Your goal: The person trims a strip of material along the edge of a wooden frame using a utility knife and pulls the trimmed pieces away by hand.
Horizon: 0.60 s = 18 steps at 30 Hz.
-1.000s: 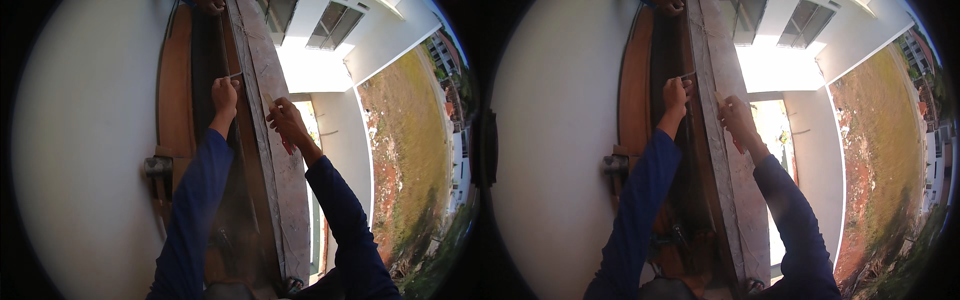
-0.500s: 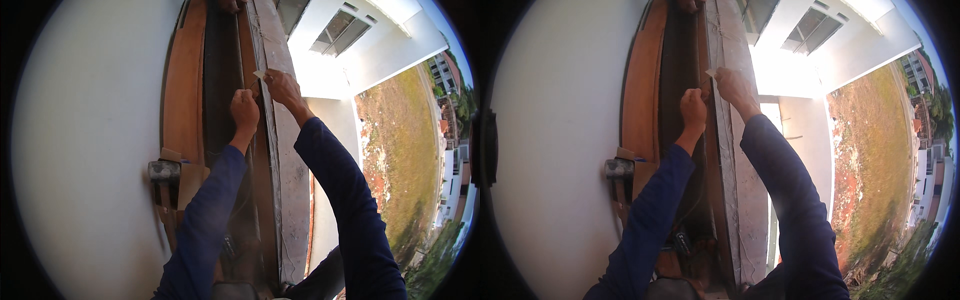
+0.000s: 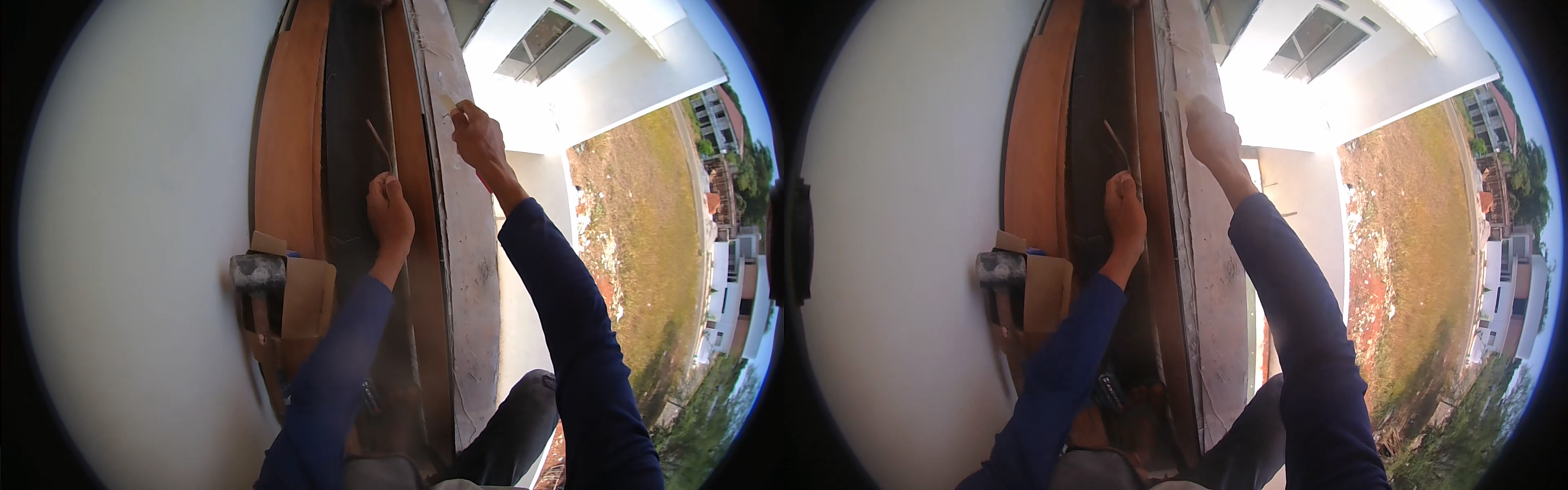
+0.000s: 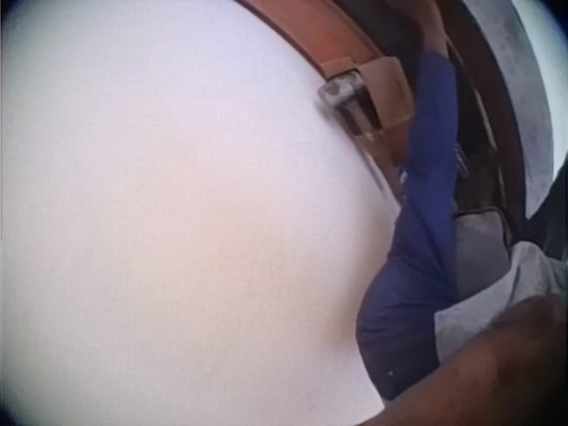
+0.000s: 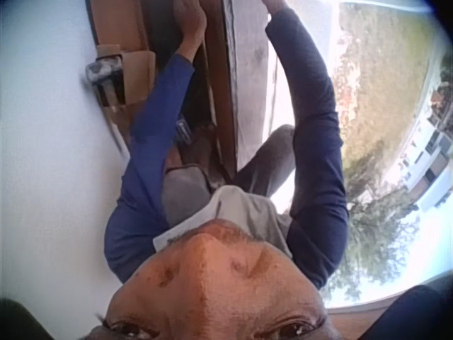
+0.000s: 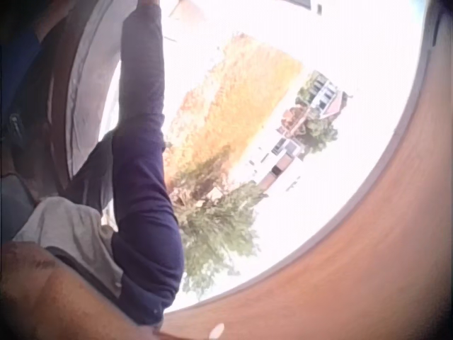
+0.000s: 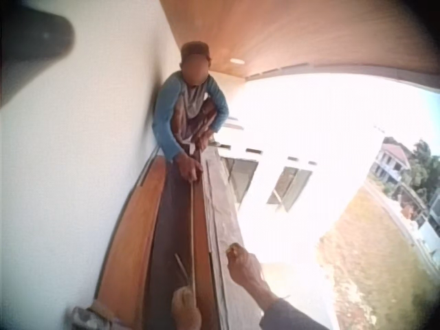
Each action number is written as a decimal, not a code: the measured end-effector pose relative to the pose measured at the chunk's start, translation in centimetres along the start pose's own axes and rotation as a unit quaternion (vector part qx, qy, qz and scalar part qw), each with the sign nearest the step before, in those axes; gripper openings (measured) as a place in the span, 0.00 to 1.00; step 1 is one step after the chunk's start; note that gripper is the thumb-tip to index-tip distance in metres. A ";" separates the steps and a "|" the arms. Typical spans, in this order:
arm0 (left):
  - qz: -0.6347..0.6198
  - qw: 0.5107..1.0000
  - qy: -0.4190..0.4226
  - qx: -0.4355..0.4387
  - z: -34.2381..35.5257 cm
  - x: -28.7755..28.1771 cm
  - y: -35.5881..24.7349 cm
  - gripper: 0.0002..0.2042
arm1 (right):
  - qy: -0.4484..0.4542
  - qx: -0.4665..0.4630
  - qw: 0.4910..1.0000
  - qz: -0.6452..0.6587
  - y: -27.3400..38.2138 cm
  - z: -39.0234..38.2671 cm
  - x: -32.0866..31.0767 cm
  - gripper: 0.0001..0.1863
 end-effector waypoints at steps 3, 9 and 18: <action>0.191 0.977 -0.006 0.095 -4.6 -0.4 -1.2 0.37 | 0.077 0.008 0.996 -0.055 0.6 -0.2 -0.4 0.16; 0.309 0.940 0.111 0.097 -9.9 2.9 -1.1 0.39 | 0.180 0.015 0.968 -0.172 4.5 -0.7 -1.2 0.16; 0.300 0.938 0.104 0.139 -10.1 3.2 -1.1 0.35 | 0.156 -0.024 0.944 -0.288 4.3 0.3 0.2 0.17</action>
Point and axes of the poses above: each hand's wrist, its own z-axis towards the middle knuckle, its own x-axis out of the palm, y = z × x, the point moved 8 cm from there along z, towards the middle knuckle, and after that the axes turned 4 degrees about y, right-handed, at the moved point
